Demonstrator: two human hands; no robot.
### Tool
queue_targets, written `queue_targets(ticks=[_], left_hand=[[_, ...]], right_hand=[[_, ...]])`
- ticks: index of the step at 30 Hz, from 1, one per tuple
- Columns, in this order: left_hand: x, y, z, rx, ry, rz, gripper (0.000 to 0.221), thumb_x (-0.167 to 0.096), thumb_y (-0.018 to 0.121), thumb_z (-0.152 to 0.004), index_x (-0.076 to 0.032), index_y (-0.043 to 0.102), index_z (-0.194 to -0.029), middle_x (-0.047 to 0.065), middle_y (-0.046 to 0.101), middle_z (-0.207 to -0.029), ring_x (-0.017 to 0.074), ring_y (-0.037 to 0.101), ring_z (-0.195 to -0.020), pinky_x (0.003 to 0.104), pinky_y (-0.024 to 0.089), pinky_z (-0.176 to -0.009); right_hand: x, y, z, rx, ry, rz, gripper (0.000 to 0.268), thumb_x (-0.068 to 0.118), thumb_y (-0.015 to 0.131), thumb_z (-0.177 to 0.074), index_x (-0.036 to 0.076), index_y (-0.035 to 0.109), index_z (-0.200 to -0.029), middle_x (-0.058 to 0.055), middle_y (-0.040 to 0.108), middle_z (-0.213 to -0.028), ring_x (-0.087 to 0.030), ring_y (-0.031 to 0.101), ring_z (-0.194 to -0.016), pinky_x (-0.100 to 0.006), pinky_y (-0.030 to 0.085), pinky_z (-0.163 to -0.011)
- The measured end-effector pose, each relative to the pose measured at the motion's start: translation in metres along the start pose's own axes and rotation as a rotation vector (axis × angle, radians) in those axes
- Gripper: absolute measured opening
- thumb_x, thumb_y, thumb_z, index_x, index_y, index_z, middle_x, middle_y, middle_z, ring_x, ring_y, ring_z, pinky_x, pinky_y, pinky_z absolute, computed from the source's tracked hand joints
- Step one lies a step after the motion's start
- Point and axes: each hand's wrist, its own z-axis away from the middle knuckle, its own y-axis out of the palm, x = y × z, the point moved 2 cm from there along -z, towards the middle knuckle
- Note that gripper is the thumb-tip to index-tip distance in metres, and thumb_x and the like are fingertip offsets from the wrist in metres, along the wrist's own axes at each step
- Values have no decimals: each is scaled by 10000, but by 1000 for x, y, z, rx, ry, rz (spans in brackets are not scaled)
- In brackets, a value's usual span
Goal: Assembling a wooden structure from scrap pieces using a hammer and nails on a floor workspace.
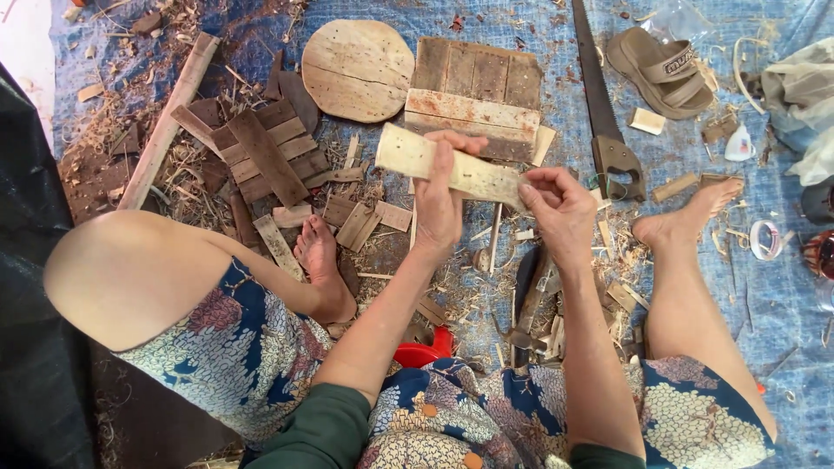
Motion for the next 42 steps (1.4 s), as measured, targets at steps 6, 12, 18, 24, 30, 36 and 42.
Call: queue_targets(ticks=[6, 12, 18, 24, 30, 36, 42], left_hand=[[10, -65, -23, -257, -476, -138, 726, -497, 632, -970, -14, 339, -1426, 220, 483, -1307, 391, 602, -1209, 494, 594, -1008], [14, -97, -24, -336, -433, -299, 497, -118, 597, -1021, -82, 403, -1477, 363, 529, -1326, 522, 651, -1121, 439, 695, -826], [57, -167, -16, -474, -463, -393, 245, -162, 566, -996, -39, 656, -1188, 183, 621, -1058, 287, 735, -765, 382, 705, -702], [93, -221, -4, -517, -467, -702, 239, -98, 663, -870, 2, 766, -1061, 205, 684, -865, 271, 726, -590, 342, 692, -533], [100, -237, 7, -529, -395, -1255, 229, -209, 712, -737, -219, 841, -927, 89, 779, -842, 329, 744, -865, 447, 585, -774], [121, -261, 10, -595, -482, -1118, 263, -149, 737, -665, -187, 831, -907, 118, 728, -676, 210, 680, -504, 336, 614, -465], [118, -262, 17, -525, -545, -1225, 243, -200, 786, -633, -239, 836, -868, 121, 755, -765, 329, 733, -776, 462, 502, -518]], right_hand=[[-43, -12, 0, -245, -169, 149, 208, -22, 830, -939, -34, 719, -1114, -235, 713, -892, -253, 728, -758, -334, 617, -671], [-104, -3, 8, -345, 117, -161, 176, 77, 756, -953, 64, 729, -1126, -44, 717, -844, -15, 644, -602, -122, 578, -573], [-188, -7, 9, -333, 436, -516, 226, 105, 763, -930, 67, 726, -1150, -104, 733, -1074, -243, 780, -891, -331, 716, -759], [-207, -11, 2, -377, 487, -621, 247, 76, 768, -918, 85, 718, -1160, -38, 722, -1044, -221, 786, -896, -319, 717, -818], [-241, -9, 1, -405, 520, -601, 237, 73, 778, -913, 115, 735, -1142, -24, 716, -1012, -238, 788, -848, -333, 721, -798], [-243, -18, -2, -443, 494, -605, 216, 79, 773, -922, 119, 732, -1130, -32, 717, -1015, -234, 790, -870, -321, 722, -817], [-235, -17, -1, -465, 477, -536, 177, 86, 753, -936, 128, 742, -1108, -29, 714, -995, -246, 790, -852, -335, 723, -809]])
